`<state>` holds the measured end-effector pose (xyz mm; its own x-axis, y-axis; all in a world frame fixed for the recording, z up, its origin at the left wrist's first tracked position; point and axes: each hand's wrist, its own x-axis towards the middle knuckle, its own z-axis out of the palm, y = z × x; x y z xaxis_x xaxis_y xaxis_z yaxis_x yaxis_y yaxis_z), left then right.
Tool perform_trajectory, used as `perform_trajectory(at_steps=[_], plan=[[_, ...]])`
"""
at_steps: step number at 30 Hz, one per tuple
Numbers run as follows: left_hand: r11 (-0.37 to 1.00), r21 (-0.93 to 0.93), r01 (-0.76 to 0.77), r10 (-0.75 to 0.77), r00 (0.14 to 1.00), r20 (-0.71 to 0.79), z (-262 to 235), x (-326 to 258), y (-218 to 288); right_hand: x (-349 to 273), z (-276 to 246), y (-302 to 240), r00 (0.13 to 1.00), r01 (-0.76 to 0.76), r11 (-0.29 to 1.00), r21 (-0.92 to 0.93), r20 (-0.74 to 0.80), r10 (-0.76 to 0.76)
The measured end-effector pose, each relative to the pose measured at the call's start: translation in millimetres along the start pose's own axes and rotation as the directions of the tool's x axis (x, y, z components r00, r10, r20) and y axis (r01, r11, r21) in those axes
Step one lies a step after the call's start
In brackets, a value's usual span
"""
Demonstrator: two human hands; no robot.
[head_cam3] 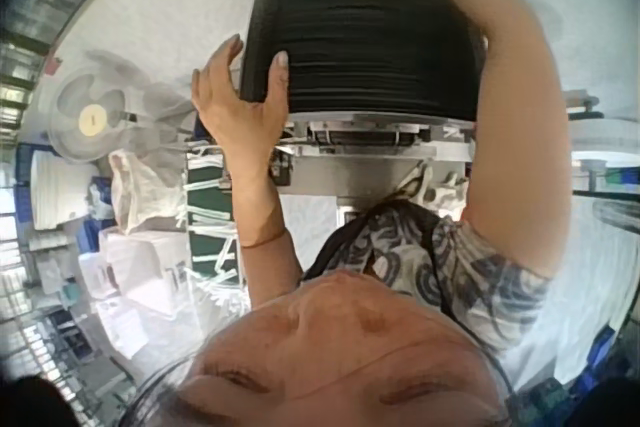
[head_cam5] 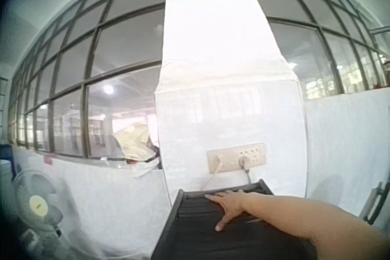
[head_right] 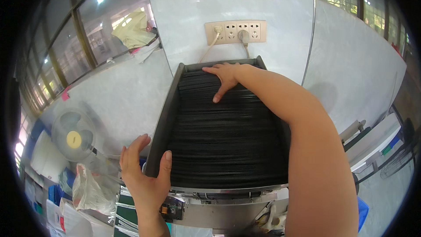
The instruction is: The person collects bundles of black drinking straws from a bin by hand, aligns them, and feeds them into the intake hopper of an automated packaging machine. The person also clears finished packaged straws from the machine's output area.
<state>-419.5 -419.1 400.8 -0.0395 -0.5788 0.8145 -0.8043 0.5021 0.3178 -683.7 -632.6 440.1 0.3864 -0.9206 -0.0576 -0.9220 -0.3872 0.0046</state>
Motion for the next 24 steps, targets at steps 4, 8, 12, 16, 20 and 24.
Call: perform_trajectory(at_steps=[4, 8, 12, 16, 20, 24], plan=[[1.0, 0.005, 0.015, -0.015, 1.0, -0.009, 0, 1, 0, -3, 14, -11, 0.999, -0.041, 0.999, 0.002, -0.021, 0.041], [0.999, -0.018, 0.027, -0.028, 0.999, -0.036, 1, 1, -1, -16, 26, -21, 0.997, -0.067, 0.998, 0.015, 0.032, 0.066], [0.999, -0.001, 0.04, -0.04, 0.998, -0.039, 3, 1, -1, -26, 23, -26, 0.996, -0.055, 0.998, 0.04, 0.073, 0.052], [0.998, -0.02, 0.056, -0.057, 0.997, -0.054, 2, 0, -3, -40, 27, -39, 0.992, -0.028, 0.998, 0.05, 0.12, 0.022], [0.998, -0.032, 0.054, -0.056, 0.996, -0.064, 3, 1, -4, -44, 21, -52, 0.987, -0.114, 0.992, 0.058, 0.125, 0.106], [0.993, -0.046, 0.108, -0.107, 0.994, 0.01, 2, 1, -3, -43, 14, -69, 0.857, 0.328, 0.945, -0.018, -0.416, -0.305]])
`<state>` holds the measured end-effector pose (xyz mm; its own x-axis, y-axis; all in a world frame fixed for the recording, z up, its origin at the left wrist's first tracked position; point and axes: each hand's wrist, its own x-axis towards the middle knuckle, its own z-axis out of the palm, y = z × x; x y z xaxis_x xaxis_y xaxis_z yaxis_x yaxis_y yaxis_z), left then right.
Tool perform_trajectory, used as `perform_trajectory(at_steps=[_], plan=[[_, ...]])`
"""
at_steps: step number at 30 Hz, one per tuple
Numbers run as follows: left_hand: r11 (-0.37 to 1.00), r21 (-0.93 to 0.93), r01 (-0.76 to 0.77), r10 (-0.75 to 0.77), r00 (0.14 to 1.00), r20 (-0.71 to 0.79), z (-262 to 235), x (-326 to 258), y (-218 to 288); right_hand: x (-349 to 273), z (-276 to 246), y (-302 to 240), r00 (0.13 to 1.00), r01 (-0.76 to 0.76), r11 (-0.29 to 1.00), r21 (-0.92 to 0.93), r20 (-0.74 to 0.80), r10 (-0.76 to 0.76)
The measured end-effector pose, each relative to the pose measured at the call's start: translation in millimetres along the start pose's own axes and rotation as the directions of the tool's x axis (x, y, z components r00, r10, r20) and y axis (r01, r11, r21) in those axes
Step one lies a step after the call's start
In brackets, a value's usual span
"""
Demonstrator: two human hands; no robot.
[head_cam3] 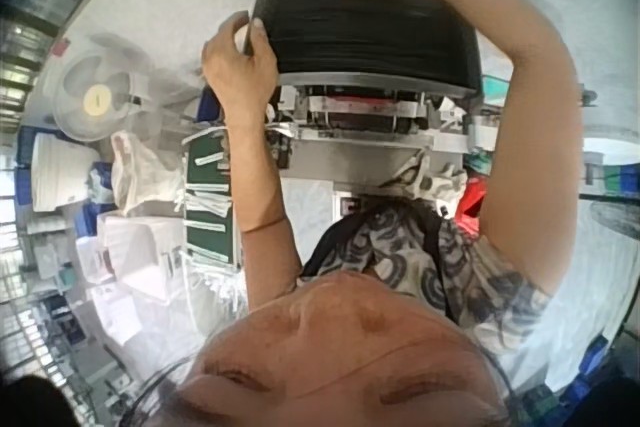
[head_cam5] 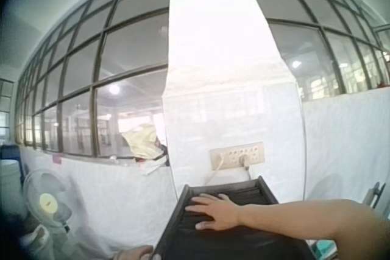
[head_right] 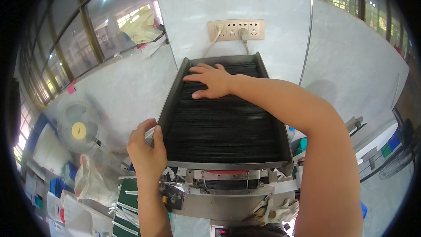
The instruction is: The person collects bundles of black drinking straws from a bin by hand, aligns them, and feeds them into the intake hopper of an automated packaging machine. The person also clears finished packaged straws from the machine's output area.
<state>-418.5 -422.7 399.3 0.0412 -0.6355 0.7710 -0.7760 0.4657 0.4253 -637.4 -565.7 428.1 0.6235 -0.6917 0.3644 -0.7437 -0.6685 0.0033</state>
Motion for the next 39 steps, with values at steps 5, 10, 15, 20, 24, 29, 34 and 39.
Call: perform_trajectory(at_steps=[5, 10, 15, 20, 24, 29, 34, 39], plan=[[0.998, 0.032, -0.047, 0.049, 0.996, -0.069, 3, 0, -2, 13, 18, -37, 0.952, 0.255, 0.952, 0.169, 0.127, -0.277], [0.998, 0.018, -0.06, 0.061, 0.995, -0.083, 2, 0, -1, 11, 25, -40, 0.96, 0.171, 0.973, 0.158, 0.194, -0.2], [0.999, -0.004, -0.039, 0.039, 0.997, -0.068, 3, 0, 0, 3, 22, -40, 0.969, 0.168, 0.974, 0.151, 0.155, -0.191], [0.999, -0.008, -0.043, 0.042, 0.996, -0.077, 1, 0, -2, -12, 2, -29, 0.962, -0.039, 0.967, 0.251, 0.271, -0.032], [0.999, -0.004, -0.049, 0.048, 0.995, -0.083, 0, -1, -3, -15, 1, -36, 0.989, 0.014, 0.974, 0.226, 0.138, -0.047], [0.996, 0.041, -0.082, 0.084, 0.994, -0.067, 1, 0, -1, 8, 24, -55, 0.986, 0.166, 0.976, 0.14, -0.007, -0.167], [0.996, 0.0, -0.09, 0.09, 0.993, -0.079, 3, -1, -3, 24, 29, -60, 0.98, 0.086, 0.993, 0.081, 0.173, -0.099], [0.998, -0.057, -0.03, 0.027, 0.999, -0.045, 2, 0, -2, 20, 21, -60, 0.976, 0.033, 0.998, 0.058, 0.215, -0.045]])
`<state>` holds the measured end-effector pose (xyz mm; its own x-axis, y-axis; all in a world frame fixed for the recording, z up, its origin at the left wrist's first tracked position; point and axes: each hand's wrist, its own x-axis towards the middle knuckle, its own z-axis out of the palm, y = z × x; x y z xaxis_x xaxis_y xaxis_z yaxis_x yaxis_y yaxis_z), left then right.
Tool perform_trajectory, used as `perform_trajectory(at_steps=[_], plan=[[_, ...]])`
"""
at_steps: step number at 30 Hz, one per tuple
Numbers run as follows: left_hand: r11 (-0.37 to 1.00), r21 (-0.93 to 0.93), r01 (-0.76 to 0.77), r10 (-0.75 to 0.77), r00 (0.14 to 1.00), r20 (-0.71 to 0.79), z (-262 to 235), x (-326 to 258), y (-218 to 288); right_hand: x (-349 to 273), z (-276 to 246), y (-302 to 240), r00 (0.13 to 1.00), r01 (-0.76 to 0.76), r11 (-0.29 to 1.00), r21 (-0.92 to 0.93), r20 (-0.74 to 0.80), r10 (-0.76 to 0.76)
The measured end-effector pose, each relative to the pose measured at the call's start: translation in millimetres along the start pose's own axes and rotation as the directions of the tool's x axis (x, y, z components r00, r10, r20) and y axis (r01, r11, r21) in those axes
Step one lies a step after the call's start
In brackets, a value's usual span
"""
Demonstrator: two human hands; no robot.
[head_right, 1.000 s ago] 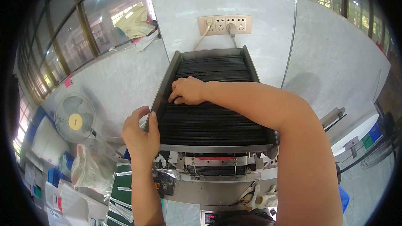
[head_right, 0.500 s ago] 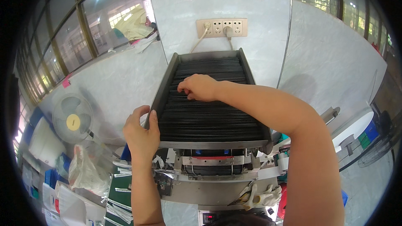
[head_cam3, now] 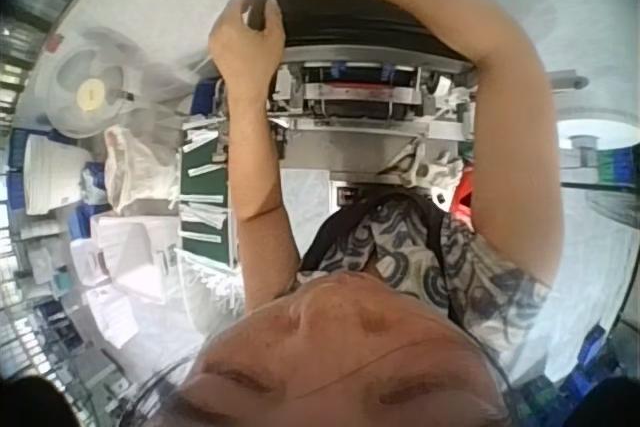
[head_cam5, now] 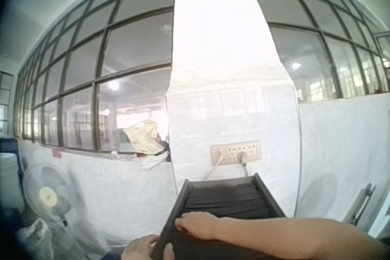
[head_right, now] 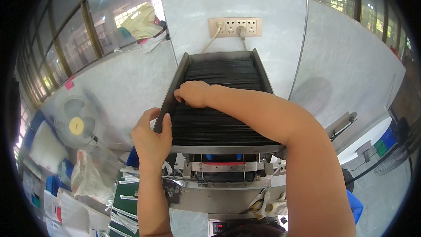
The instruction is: The person collects bundles of black drinking straws from a bin by hand, aligns them, and feeds them into the intake hopper of an automated packaging machine. The person also clears finished packaged straws from the machine's output area.
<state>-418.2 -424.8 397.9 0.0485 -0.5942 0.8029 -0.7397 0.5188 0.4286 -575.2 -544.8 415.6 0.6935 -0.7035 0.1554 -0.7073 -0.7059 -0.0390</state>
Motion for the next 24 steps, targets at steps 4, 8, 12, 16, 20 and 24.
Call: perform_trajectory(at_steps=[4, 8, 12, 16, 20, 24], plan=[[1.0, 0.019, -0.012, 0.012, 1.0, -0.011, -2, -1, 0, -23, -22, -4, 0.969, -0.243, 0.941, 0.237, 0.01, 0.248], [1.0, 0.005, -0.028, 0.028, 1.0, -0.015, 0, 1, 1, -46, -24, 44, 0.959, -0.252, 0.961, 0.11, -0.103, 0.263], [0.999, -0.032, 0.008, -0.009, 1.0, -0.012, 2, 0, 0, -22, -32, 78, 0.896, -0.363, 0.931, -0.018, -0.279, 0.344], [1.0, -0.019, -0.008, 0.008, 1.0, 0.002, 1, 0, 0, -5, 6, 88, 0.914, -0.394, 0.909, -0.136, 0.047, 0.403], [0.998, 0.017, -0.065, 0.066, 0.997, -0.031, 3, -1, -1, -20, 19, 81, 0.921, -0.387, 0.922, 0.004, 0.042, 0.386], [0.998, 0.006, -0.055, 0.055, 0.998, -0.029, 0, -1, -4, -46, 13, 29, 0.942, -0.327, 0.945, -0.032, 0.068, 0.328]])
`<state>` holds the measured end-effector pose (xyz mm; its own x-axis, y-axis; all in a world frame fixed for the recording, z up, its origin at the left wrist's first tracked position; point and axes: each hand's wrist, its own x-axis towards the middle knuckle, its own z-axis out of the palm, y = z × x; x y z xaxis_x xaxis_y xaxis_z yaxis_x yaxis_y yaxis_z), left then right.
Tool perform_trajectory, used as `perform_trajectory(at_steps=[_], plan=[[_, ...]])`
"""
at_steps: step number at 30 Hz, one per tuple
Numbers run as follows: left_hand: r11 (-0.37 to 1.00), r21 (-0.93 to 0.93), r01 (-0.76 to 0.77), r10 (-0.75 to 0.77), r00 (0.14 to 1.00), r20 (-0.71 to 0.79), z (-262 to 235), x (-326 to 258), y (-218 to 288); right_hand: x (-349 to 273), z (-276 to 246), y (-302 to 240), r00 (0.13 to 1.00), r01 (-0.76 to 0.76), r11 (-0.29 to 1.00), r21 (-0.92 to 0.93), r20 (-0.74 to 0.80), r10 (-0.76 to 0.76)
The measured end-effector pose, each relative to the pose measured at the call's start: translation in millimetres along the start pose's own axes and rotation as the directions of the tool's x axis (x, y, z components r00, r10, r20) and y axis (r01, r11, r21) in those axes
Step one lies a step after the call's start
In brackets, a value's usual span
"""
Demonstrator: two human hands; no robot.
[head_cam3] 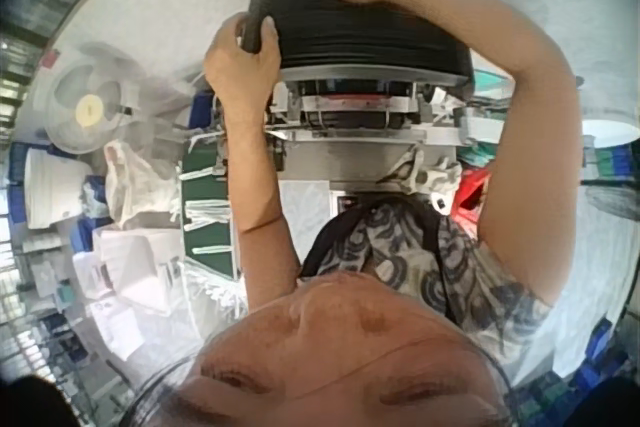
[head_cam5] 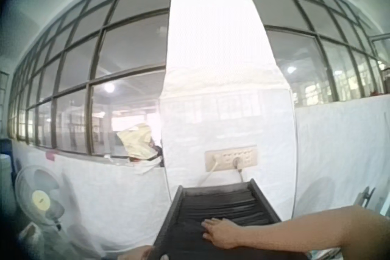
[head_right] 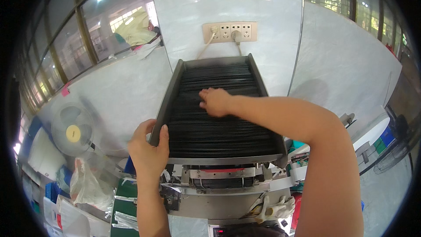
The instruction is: The person collects bundles of black drinking straws from a bin by hand, aligns them, and feeds them into the intake hopper of an automated packaging machine. The person also clears finished packaged straws from the machine's output area.
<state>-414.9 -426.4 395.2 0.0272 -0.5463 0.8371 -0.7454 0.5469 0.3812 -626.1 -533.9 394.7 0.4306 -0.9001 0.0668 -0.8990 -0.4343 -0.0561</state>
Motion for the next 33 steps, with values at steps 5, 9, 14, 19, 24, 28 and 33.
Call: perform_trajectory(at_steps=[5, 9, 14, 19, 24, 28, 33], plan=[[1.0, 0.009, 0.002, -0.003, 0.999, 0.035, -1, 1, 5, -42, 0, -32, 0.999, 0.042, 0.99, 0.134, -0.018, -0.04], [1.0, 0.002, 0.015, -0.015, 0.998, 0.064, 0, 0, 5, -71, -15, -59, 0.994, 0.1, 0.971, 0.218, 0.019, -0.106], [1.0, -0.001, 0.018, -0.018, 0.999, 0.044, -1, 1, 3, -61, -56, -64, 0.997, 0.034, 0.955, 0.293, 0.055, -0.053], [1.0, -0.001, 0.003, -0.003, 1.0, 0.028, 3, 0, 7, 35, -41, 37, 0.95, 0.006, 1.0, 0.024, -0.313, 0.002], [0.997, 0.071, -0.029, 0.027, 0.999, 0.023, 2, 2, 6, 65, 4, 80, 0.955, -0.295, 0.952, -0.086, -0.005, 0.295], [0.999, 0.046, -0.023, 0.022, 0.999, 0.023, 2, 2, 5, 45, 1, 71, 0.967, -0.237, 0.971, 0.018, 0.102, 0.234], [1.0, 0.018, 0.01, -0.011, 0.999, 0.039, 0, 2, 5, -11, 5, 26, 0.978, -0.177, 0.984, 0.02, 0.116, 0.173]])
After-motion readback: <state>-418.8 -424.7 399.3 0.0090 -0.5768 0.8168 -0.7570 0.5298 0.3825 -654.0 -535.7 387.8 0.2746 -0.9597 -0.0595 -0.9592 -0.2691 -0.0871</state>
